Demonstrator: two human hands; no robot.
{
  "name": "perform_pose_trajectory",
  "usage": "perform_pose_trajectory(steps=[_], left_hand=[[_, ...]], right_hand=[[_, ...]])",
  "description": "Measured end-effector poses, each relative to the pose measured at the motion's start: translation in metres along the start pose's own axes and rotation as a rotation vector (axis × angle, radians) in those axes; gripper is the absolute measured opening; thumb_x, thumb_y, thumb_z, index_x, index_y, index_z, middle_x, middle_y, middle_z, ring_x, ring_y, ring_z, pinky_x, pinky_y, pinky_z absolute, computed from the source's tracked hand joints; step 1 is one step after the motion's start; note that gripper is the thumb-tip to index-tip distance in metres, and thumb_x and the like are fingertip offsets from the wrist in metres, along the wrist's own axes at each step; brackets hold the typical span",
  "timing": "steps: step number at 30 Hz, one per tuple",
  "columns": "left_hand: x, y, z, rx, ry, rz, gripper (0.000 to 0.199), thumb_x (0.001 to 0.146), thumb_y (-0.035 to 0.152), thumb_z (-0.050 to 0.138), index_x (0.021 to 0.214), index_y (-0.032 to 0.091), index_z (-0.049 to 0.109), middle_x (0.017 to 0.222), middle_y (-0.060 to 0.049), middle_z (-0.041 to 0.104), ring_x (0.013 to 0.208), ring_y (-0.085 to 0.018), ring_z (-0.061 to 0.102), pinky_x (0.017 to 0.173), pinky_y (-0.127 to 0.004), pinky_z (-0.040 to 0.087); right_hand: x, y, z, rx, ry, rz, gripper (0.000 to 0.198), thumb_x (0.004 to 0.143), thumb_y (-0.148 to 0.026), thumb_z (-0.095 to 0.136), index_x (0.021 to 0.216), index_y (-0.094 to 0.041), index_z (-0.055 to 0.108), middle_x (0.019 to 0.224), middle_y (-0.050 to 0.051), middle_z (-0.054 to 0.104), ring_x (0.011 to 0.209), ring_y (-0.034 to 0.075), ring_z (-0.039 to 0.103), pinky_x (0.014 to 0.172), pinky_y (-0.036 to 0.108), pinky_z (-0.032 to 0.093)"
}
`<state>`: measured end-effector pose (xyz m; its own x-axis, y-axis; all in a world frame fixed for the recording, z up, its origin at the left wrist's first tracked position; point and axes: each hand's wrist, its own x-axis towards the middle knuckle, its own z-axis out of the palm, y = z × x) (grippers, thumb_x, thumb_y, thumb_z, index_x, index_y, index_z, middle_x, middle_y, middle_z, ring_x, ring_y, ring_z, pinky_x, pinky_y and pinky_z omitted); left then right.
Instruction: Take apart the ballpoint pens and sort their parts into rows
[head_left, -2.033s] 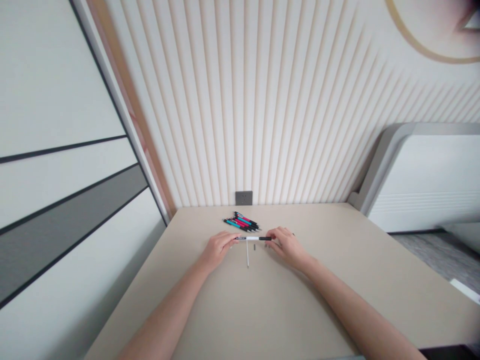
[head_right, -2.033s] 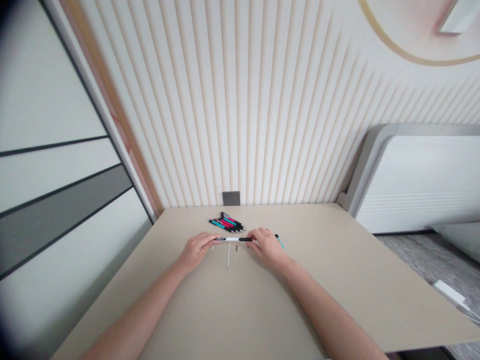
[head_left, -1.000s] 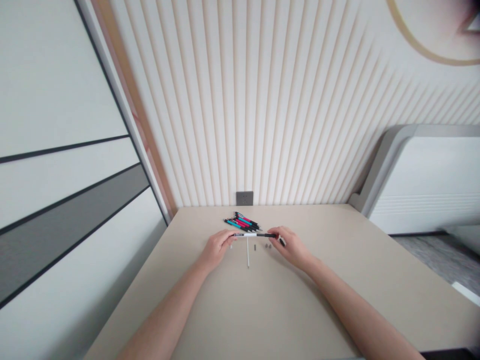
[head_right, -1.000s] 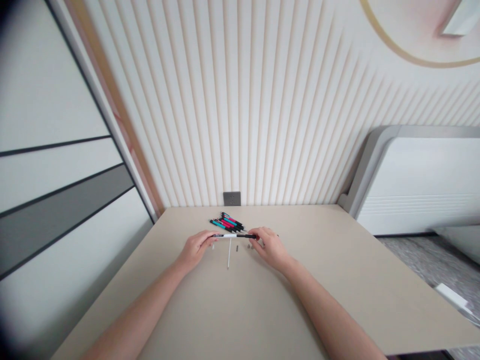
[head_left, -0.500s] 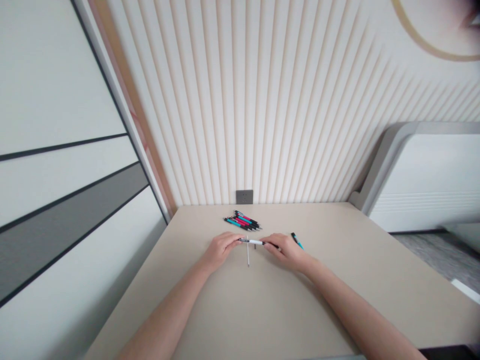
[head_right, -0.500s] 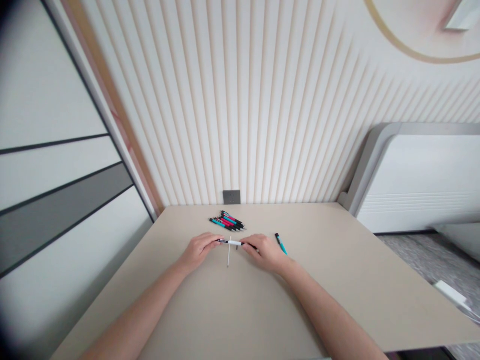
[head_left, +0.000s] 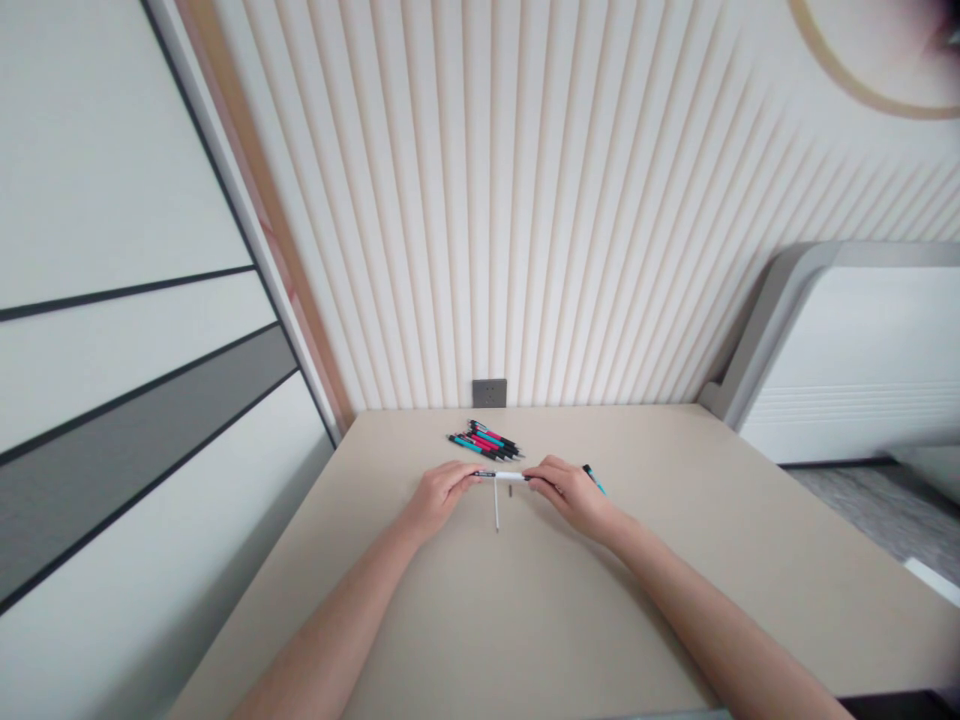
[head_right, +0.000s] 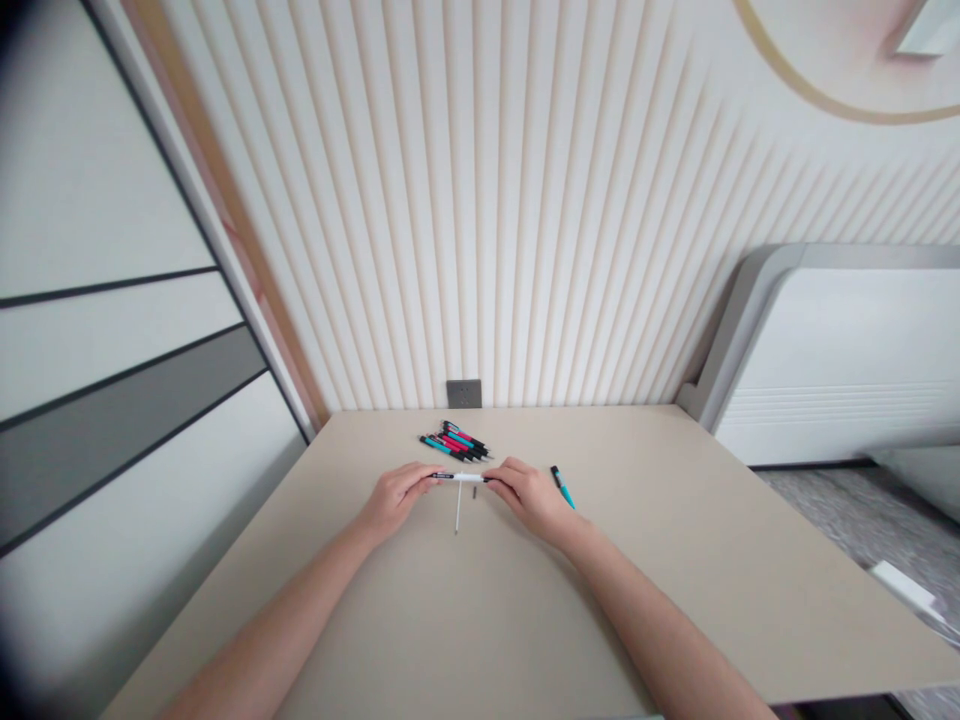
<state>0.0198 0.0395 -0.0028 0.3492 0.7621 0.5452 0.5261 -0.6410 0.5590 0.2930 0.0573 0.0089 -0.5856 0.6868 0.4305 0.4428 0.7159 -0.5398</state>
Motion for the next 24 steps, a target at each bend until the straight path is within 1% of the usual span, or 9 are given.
perform_pose_trajectory(steps=[5, 8, 10, 14, 17, 22, 24], left_hand=[[0.0005, 0.0014, 0.0002, 0.012, -0.009, -0.04, 0.027, 0.097, 0.031, 0.042, 0.111, 0.019, 0.063, 0.089, -0.005, 0.068, 0.078, -0.014, 0.062, 0.076, -0.025, 0.049], [0.0004, 0.0024, 0.0, 0.016, -0.014, -0.071, 0.026, 0.097, 0.03, 0.041, 0.11, 0.019, 0.062, 0.09, -0.004, 0.067, 0.079, -0.014, 0.061, 0.077, -0.025, 0.048], [0.0005, 0.0031, -0.0002, 0.022, -0.016, -0.085, 0.025, 0.097, 0.03, 0.041, 0.108, 0.019, 0.062, 0.089, -0.004, 0.066, 0.078, -0.015, 0.06, 0.076, -0.025, 0.048], [0.0009, 0.0036, -0.0002, 0.029, -0.024, -0.11, 0.025, 0.097, 0.031, 0.041, 0.105, 0.019, 0.061, 0.089, -0.004, 0.065, 0.079, -0.015, 0.059, 0.073, -0.024, 0.047], [0.0008, 0.0036, 0.0002, 0.027, -0.035, -0.123, 0.025, 0.097, 0.031, 0.041, 0.105, 0.018, 0.061, 0.087, -0.003, 0.064, 0.077, -0.015, 0.058, 0.07, -0.023, 0.045], [0.0009, 0.0059, 0.001, 0.021, -0.075, -0.101, 0.023, 0.096, 0.03, 0.044, 0.105, 0.018, 0.062, 0.09, -0.003, 0.064, 0.074, -0.013, 0.056, 0.067, -0.022, 0.043], [0.0009, 0.0067, 0.0014, 0.012, -0.1, -0.087, 0.023, 0.096, 0.03, 0.045, 0.105, 0.018, 0.063, 0.092, -0.004, 0.065, 0.072, -0.013, 0.056, 0.065, -0.022, 0.043]], right_hand=[[-0.0004, 0.0039, 0.0002, -0.003, 0.032, 0.014, 0.022, 0.097, -0.029, 0.044, 0.108, -0.022, 0.062, 0.095, 0.006, 0.064, 0.085, 0.017, 0.061, 0.077, 0.028, 0.047], [-0.001, 0.0053, -0.0016, -0.017, 0.029, 0.04, 0.02, 0.096, -0.031, 0.047, 0.105, -0.022, 0.062, 0.094, 0.006, 0.064, 0.078, 0.016, 0.061, 0.072, 0.027, 0.047], [-0.0012, 0.0055, -0.0037, -0.02, 0.025, 0.041, 0.022, 0.096, -0.032, 0.047, 0.107, -0.022, 0.062, 0.095, 0.006, 0.063, 0.077, 0.016, 0.06, 0.071, 0.027, 0.047], [-0.0012, 0.0047, -0.0078, -0.012, 0.021, 0.004, 0.026, 0.096, -0.032, 0.045, 0.116, -0.024, 0.061, 0.096, 0.007, 0.062, 0.083, 0.016, 0.061, 0.076, 0.027, 0.047], [-0.0014, 0.0034, -0.0086, -0.004, 0.022, -0.008, 0.025, 0.097, -0.031, 0.044, 0.112, -0.024, 0.063, 0.094, 0.006, 0.062, 0.083, 0.016, 0.061, 0.075, 0.027, 0.046], [-0.0017, 0.0002, -0.0065, -0.032, 0.011, 0.026, 0.023, 0.096, -0.032, 0.044, 0.105, -0.022, 0.063, 0.091, 0.005, 0.064, 0.07, 0.013, 0.058, 0.067, 0.025, 0.045], [-0.002, -0.001, -0.0057, -0.043, -0.005, 0.031, 0.022, 0.096, -0.032, 0.045, 0.103, -0.021, 0.062, 0.09, 0.005, 0.064, 0.067, 0.013, 0.057, 0.065, 0.025, 0.045]])
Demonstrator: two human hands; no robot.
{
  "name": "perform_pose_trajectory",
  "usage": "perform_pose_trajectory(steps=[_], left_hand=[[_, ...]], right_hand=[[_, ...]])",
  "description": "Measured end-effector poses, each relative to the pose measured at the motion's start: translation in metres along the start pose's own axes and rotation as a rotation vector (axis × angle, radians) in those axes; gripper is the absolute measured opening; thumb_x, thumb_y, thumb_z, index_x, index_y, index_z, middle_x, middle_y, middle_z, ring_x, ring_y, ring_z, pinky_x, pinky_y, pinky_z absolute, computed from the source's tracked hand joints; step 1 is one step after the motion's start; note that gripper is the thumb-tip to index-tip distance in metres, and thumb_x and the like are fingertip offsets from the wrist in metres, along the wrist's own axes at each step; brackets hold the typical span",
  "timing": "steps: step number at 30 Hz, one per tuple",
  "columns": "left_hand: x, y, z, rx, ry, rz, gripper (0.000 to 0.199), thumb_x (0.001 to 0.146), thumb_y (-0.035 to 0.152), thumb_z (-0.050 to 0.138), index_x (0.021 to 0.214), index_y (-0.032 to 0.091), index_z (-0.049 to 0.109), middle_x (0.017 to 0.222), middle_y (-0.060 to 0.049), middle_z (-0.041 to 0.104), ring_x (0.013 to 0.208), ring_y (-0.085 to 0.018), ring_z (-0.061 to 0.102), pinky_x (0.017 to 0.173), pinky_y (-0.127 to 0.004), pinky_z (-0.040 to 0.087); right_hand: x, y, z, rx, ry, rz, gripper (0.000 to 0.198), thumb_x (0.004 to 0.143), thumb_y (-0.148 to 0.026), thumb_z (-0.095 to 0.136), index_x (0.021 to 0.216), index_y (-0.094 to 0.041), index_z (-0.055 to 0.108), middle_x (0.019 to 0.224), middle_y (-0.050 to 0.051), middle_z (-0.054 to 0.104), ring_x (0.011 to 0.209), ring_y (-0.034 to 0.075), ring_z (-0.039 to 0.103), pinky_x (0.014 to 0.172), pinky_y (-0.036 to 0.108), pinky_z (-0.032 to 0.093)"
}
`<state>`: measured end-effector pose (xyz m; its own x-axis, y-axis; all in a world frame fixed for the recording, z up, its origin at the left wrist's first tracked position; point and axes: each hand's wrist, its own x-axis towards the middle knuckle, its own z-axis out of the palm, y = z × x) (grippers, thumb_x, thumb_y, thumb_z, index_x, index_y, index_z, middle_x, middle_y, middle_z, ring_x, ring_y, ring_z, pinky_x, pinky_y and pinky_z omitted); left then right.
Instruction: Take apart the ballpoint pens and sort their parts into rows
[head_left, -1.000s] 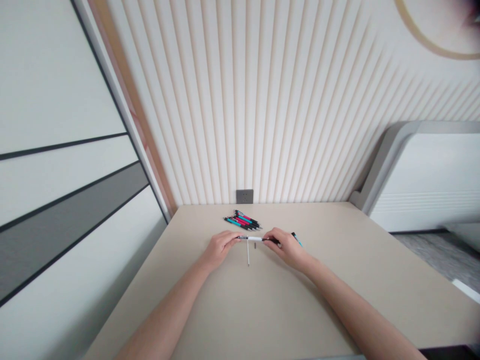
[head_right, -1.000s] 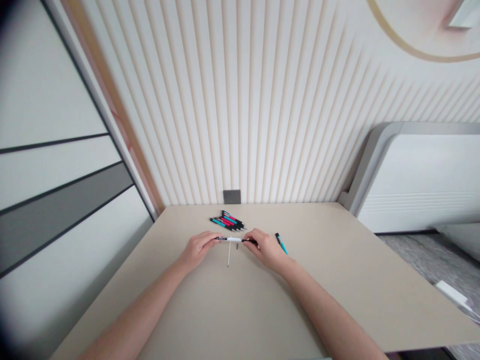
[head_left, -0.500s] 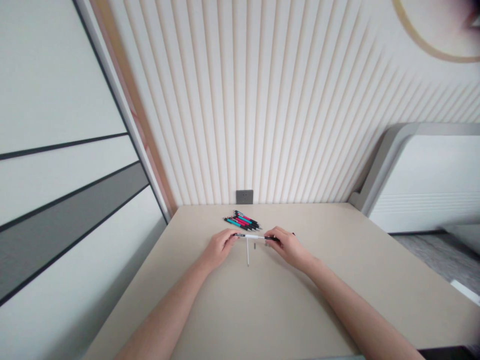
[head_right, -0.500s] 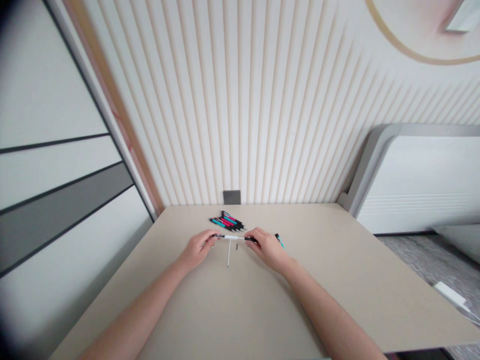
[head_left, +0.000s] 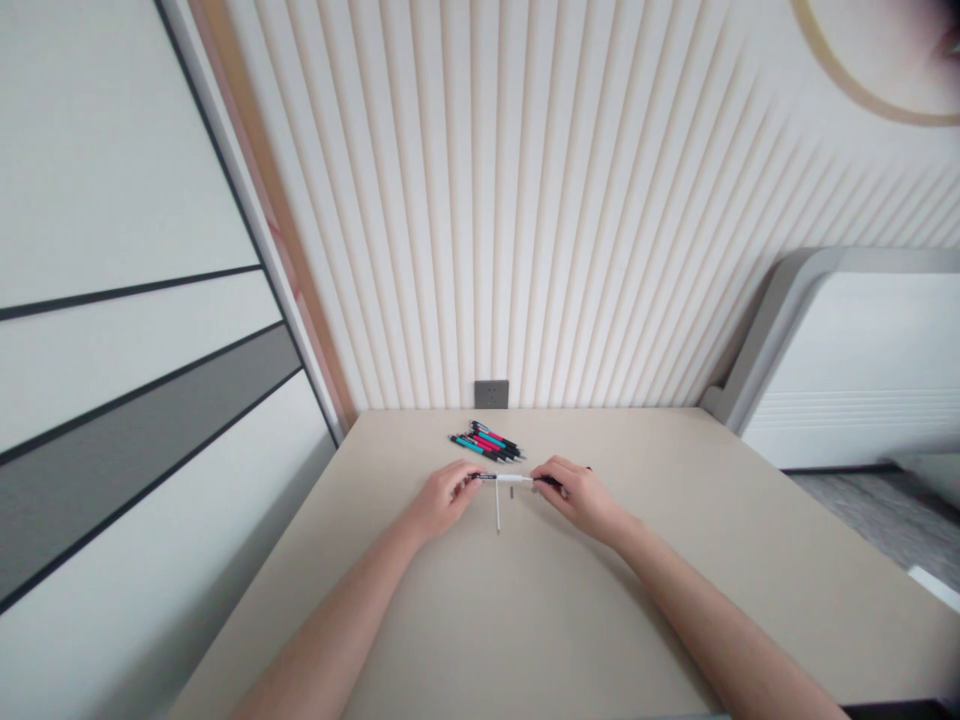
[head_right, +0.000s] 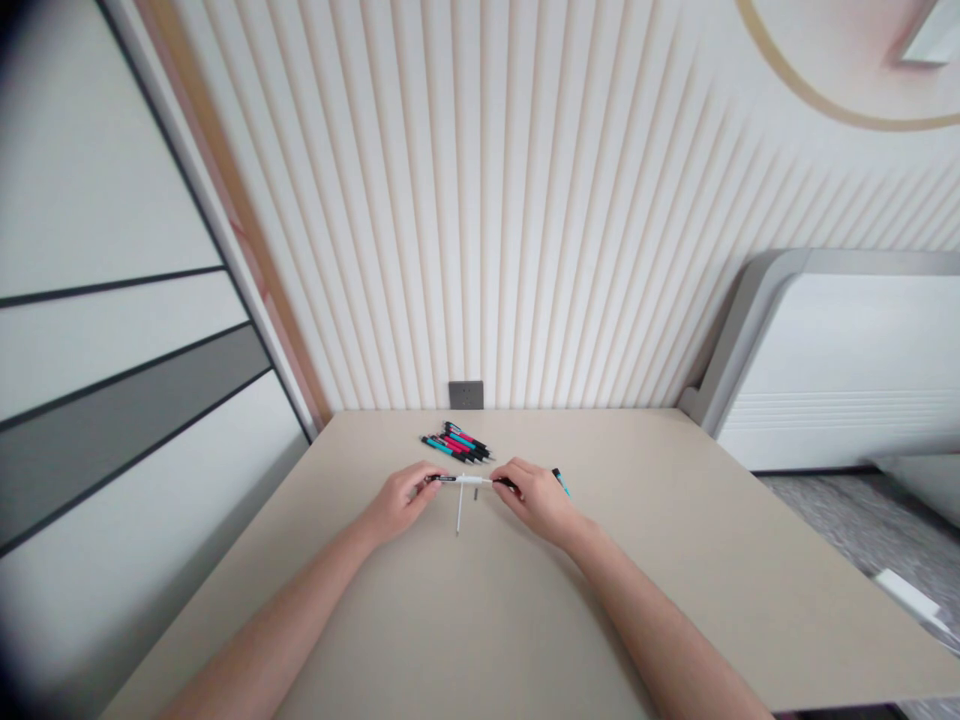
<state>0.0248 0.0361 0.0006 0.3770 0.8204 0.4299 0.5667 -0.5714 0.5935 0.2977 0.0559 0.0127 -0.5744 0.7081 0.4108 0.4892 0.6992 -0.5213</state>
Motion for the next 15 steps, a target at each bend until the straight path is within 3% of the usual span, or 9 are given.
perform_pose_trajectory(steps=[4, 9, 15], left_hand=[[-0.0002, -0.001, 0.0011, 0.005, 0.004, 0.023, 0.023, 0.095, 0.029, 0.047, 0.107, 0.019, 0.063, 0.092, -0.005, 0.066, 0.069, -0.012, 0.056, 0.065, -0.022, 0.044], [-0.0003, -0.004, 0.0009, 0.003, 0.061, 0.037, 0.021, 0.096, 0.027, 0.047, 0.106, 0.019, 0.063, 0.092, -0.005, 0.066, 0.08, -0.015, 0.059, 0.074, -0.024, 0.046], [-0.0005, -0.0004, -0.0024, 0.016, 0.097, 0.041, 0.023, 0.096, 0.028, 0.044, 0.107, 0.018, 0.062, 0.088, -0.004, 0.064, 0.076, -0.014, 0.057, 0.071, -0.024, 0.044]], right_hand=[[-0.001, -0.0015, 0.0001, -0.021, -0.012, 0.001, 0.021, 0.095, -0.031, 0.045, 0.103, -0.021, 0.061, 0.086, 0.004, 0.065, 0.065, 0.013, 0.055, 0.064, 0.024, 0.044], [-0.0007, -0.0007, -0.0022, -0.069, -0.038, -0.057, 0.027, 0.096, -0.027, 0.042, 0.115, -0.022, 0.061, 0.088, 0.005, 0.065, 0.074, 0.015, 0.06, 0.07, 0.025, 0.044], [0.0001, 0.0032, -0.0033, -0.059, -0.019, -0.039, 0.024, 0.096, -0.029, 0.044, 0.108, -0.022, 0.063, 0.088, 0.005, 0.066, 0.078, 0.015, 0.062, 0.073, 0.026, 0.045]])
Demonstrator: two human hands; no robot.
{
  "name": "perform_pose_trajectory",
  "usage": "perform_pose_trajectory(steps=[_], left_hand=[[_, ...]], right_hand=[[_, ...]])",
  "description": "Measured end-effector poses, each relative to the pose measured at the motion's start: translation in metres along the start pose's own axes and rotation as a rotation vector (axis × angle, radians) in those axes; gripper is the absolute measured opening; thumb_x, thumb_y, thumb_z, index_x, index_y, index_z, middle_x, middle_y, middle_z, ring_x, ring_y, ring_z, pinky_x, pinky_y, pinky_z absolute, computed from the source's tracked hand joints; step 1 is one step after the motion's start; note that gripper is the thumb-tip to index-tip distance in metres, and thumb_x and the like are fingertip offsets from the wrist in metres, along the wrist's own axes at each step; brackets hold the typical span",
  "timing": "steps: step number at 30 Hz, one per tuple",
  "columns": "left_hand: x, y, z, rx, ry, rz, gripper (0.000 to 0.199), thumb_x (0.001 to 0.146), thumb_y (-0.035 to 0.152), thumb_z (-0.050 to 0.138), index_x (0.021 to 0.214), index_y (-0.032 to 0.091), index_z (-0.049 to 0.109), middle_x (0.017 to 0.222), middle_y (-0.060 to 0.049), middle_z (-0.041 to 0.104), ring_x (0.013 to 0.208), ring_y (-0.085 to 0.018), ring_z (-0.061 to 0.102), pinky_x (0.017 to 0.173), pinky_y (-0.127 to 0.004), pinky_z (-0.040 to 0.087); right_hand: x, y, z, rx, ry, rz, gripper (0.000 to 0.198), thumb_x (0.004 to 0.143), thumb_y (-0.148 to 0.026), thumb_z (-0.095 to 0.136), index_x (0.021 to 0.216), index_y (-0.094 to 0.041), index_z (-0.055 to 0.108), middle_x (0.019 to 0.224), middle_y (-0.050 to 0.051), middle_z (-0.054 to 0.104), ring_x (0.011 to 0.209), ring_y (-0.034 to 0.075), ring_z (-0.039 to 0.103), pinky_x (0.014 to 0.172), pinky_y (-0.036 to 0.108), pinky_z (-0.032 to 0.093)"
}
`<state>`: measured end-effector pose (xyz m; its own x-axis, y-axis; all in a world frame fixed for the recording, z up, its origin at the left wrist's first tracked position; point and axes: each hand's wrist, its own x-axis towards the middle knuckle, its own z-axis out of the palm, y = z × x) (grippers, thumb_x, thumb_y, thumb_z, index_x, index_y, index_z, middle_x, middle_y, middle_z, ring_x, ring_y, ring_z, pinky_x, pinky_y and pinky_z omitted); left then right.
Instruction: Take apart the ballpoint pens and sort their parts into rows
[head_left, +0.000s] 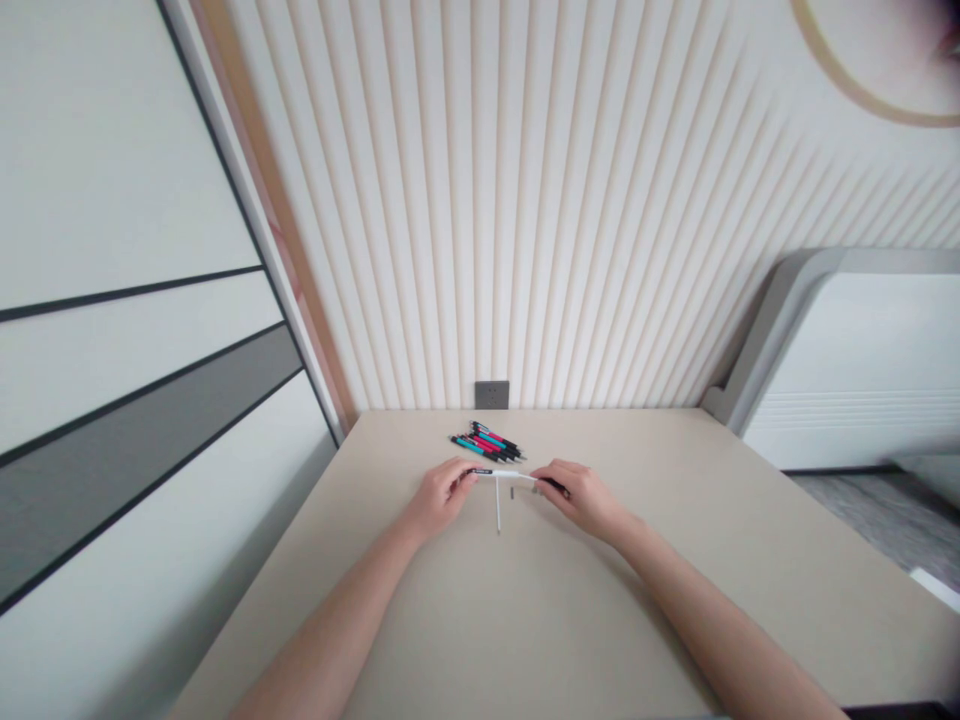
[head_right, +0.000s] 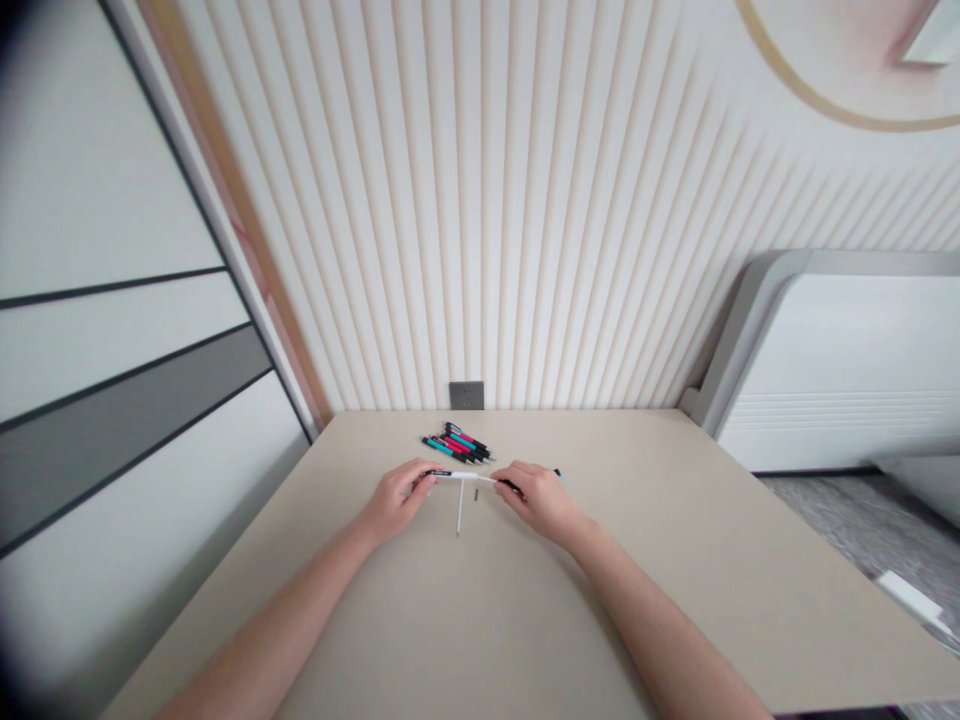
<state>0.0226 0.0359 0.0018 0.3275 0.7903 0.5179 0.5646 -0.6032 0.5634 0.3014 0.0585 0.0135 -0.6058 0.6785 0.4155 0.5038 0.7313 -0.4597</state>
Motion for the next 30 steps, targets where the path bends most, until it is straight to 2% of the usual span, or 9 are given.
perform_pose_trajectory(steps=[4, 11, 16, 22, 30], left_hand=[[-0.0001, 0.0019, -0.001, 0.014, 0.012, -0.019, 0.023, 0.096, 0.028, 0.043, 0.105, 0.018, 0.062, 0.083, -0.003, 0.062, 0.07, -0.012, 0.055, 0.065, -0.022, 0.042], [-0.0015, -0.0026, -0.0018, 0.002, 0.06, -0.078, 0.026, 0.097, 0.033, 0.04, 0.099, 0.017, 0.061, 0.079, -0.003, 0.062, 0.069, -0.013, 0.056, 0.067, -0.024, 0.043], [-0.0019, -0.0046, -0.0028, -0.011, 0.097, -0.121, 0.027, 0.096, 0.034, 0.039, 0.091, 0.017, 0.059, 0.075, -0.002, 0.062, 0.064, -0.013, 0.054, 0.062, -0.024, 0.041], [-0.0019, -0.0035, -0.0026, -0.026, 0.087, -0.117, 0.027, 0.096, 0.034, 0.04, 0.09, 0.017, 0.06, 0.074, -0.002, 0.062, 0.065, -0.013, 0.056, 0.063, -0.024, 0.042], [-0.0015, -0.0025, -0.002, -0.034, 0.093, -0.115, 0.026, 0.096, 0.033, 0.04, 0.089, 0.017, 0.058, 0.074, -0.001, 0.061, 0.065, -0.012, 0.056, 0.063, -0.023, 0.041]], right_hand=[[-0.0004, 0.0, 0.0004, -0.003, 0.008, 0.018, 0.023, 0.096, -0.029, 0.044, 0.106, -0.022, 0.063, 0.087, 0.004, 0.066, 0.076, 0.015, 0.061, 0.072, 0.025, 0.045], [-0.0009, -0.0011, 0.0004, -0.002, 0.013, 0.046, 0.025, 0.096, -0.031, 0.041, 0.103, -0.021, 0.063, 0.09, 0.006, 0.069, 0.078, 0.016, 0.062, 0.073, 0.026, 0.046], [-0.0009, 0.0003, 0.0023, -0.026, -0.012, 0.078, 0.027, 0.096, -0.033, 0.04, 0.103, -0.02, 0.063, 0.088, 0.006, 0.07, 0.079, 0.017, 0.063, 0.076, 0.028, 0.046], [-0.001, 0.003, 0.0049, -0.055, -0.028, 0.112, 0.027, 0.096, -0.039, 0.043, 0.103, -0.021, 0.062, 0.081, 0.004, 0.07, 0.073, 0.017, 0.063, 0.07, 0.027, 0.044], [-0.0005, 0.0046, 0.0045, 0.004, -0.005, 0.099, 0.03, 0.098, -0.037, 0.038, 0.101, -0.02, 0.062, 0.087, 0.005, 0.069, 0.076, 0.016, 0.064, 0.072, 0.027, 0.045]])
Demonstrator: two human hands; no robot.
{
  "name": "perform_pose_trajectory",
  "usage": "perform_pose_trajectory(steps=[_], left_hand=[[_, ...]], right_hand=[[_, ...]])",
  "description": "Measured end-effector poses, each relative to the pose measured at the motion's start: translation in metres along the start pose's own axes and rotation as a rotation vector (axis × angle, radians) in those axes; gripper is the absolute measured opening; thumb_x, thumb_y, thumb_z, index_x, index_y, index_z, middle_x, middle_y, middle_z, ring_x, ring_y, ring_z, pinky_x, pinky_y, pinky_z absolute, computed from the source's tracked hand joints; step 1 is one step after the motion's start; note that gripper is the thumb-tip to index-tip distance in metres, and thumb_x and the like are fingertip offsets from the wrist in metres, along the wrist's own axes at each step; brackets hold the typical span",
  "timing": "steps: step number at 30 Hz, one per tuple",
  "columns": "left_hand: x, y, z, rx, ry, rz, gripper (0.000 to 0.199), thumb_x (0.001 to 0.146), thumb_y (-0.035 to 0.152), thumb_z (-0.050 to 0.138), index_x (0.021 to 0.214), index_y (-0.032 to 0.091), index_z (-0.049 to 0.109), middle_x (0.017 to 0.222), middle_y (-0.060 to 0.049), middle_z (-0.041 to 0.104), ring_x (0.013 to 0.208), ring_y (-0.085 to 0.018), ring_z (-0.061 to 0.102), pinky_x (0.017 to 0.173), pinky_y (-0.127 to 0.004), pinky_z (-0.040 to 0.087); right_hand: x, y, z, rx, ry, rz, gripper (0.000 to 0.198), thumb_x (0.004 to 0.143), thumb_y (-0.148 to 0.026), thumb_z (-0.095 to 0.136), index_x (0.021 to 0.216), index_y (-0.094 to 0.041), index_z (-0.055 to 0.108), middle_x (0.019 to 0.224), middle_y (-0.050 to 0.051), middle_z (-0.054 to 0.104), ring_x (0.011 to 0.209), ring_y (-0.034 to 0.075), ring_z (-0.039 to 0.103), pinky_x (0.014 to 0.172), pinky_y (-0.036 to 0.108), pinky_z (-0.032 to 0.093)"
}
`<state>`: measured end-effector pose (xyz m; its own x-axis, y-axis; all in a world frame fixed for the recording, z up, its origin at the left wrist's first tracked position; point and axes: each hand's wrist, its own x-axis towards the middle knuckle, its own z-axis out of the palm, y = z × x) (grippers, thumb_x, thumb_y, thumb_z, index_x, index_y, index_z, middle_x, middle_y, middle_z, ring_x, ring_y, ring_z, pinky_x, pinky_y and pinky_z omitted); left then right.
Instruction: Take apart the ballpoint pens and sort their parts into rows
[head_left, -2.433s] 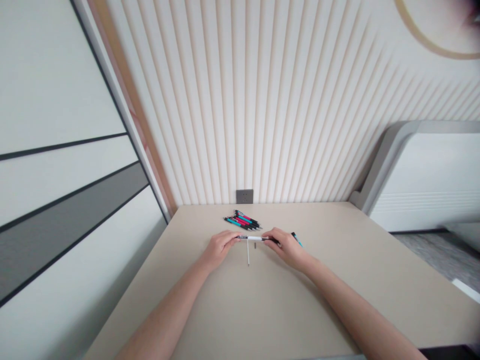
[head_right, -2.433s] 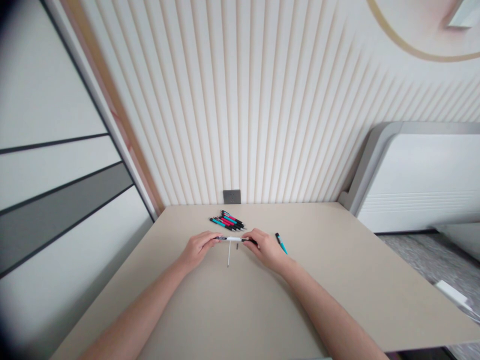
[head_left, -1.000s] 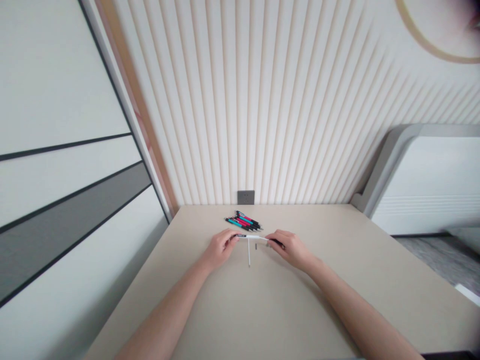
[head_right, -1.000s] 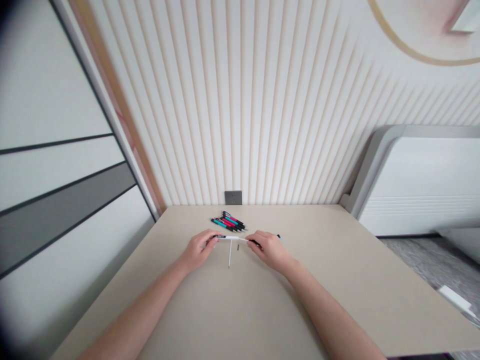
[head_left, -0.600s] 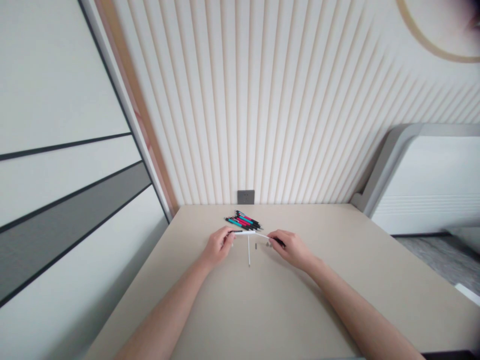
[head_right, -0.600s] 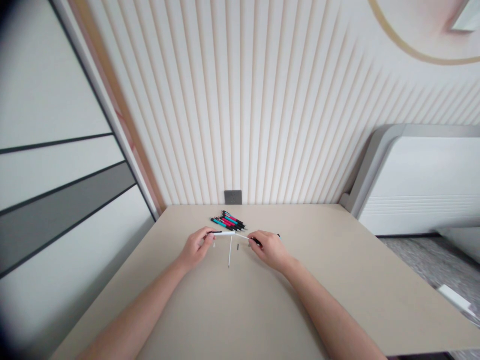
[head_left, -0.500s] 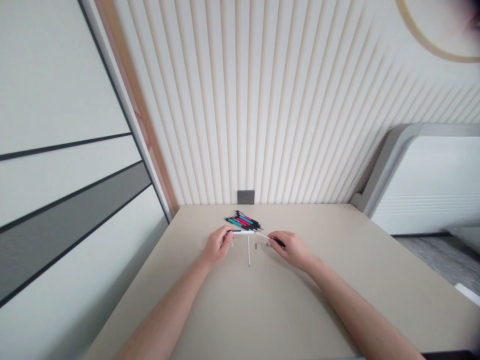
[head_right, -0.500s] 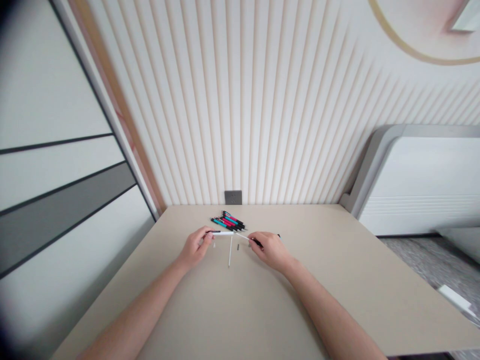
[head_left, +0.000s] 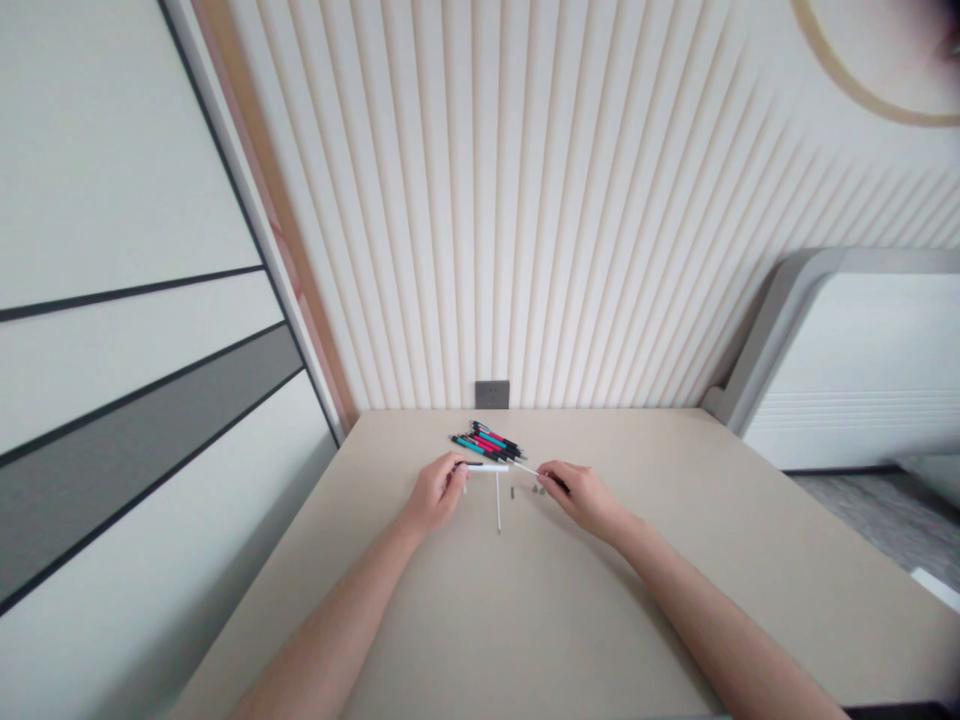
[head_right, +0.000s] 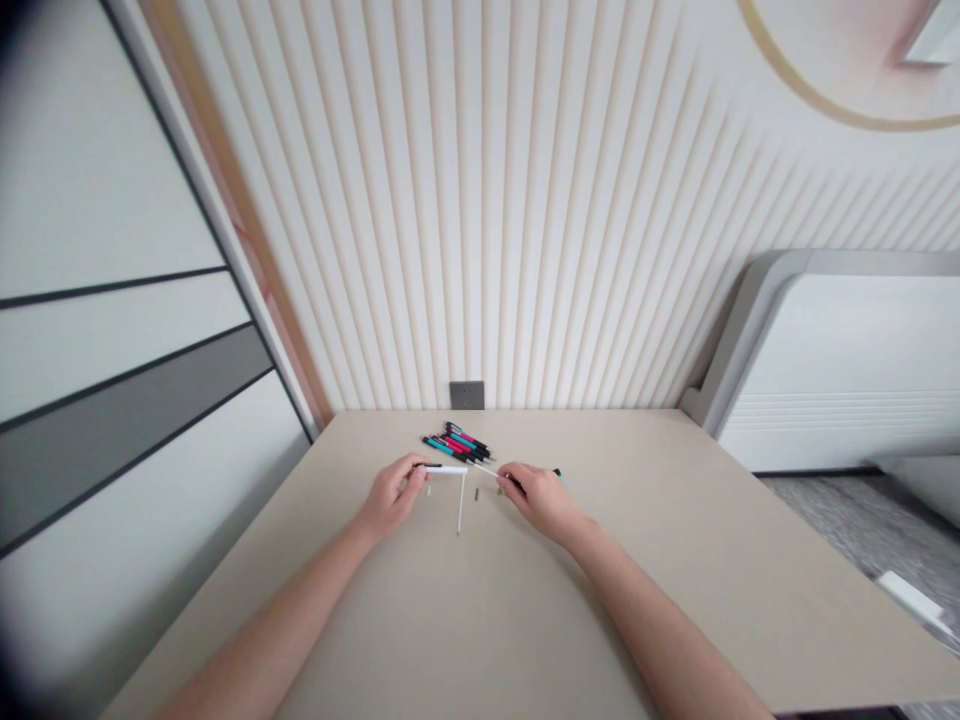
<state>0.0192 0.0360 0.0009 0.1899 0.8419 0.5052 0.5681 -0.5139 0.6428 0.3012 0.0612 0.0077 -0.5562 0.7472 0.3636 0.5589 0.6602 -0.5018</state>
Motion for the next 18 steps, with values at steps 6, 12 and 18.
perform_pose_trajectory(steps=[6, 12, 18], left_hand=[[0.0005, 0.0032, -0.0009, 0.023, -0.015, -0.005, 0.026, 0.096, 0.034, 0.039, 0.091, 0.017, 0.058, 0.073, 0.0, 0.06, 0.063, -0.012, 0.053, 0.06, -0.022, 0.039], [0.0005, 0.0041, -0.0007, 0.01, -0.023, -0.003, 0.027, 0.096, 0.034, 0.04, 0.09, 0.017, 0.059, 0.073, -0.001, 0.061, 0.063, -0.012, 0.053, 0.061, -0.023, 0.04], [0.0003, 0.0021, 0.0, 0.012, -0.044, -0.005, 0.026, 0.096, 0.034, 0.04, 0.092, 0.016, 0.059, 0.074, -0.001, 0.061, 0.063, -0.012, 0.053, 0.061, -0.022, 0.04]], right_hand=[[0.0002, -0.0016, -0.0004, -0.019, -0.012, -0.054, 0.034, 0.099, -0.031, 0.034, 0.118, -0.02, 0.059, 0.098, 0.009, 0.068, 0.086, 0.018, 0.063, 0.077, 0.029, 0.046], [0.0002, 0.0008, 0.002, -0.029, -0.024, -0.042, 0.028, 0.099, -0.03, 0.036, 0.108, -0.02, 0.061, 0.099, 0.008, 0.068, 0.088, 0.018, 0.063, 0.079, 0.029, 0.046], [-0.0005, -0.0047, 0.0001, -0.082, -0.044, 0.001, 0.028, 0.097, -0.028, 0.037, 0.106, -0.019, 0.062, 0.096, 0.008, 0.069, 0.08, 0.017, 0.063, 0.071, 0.027, 0.045]])
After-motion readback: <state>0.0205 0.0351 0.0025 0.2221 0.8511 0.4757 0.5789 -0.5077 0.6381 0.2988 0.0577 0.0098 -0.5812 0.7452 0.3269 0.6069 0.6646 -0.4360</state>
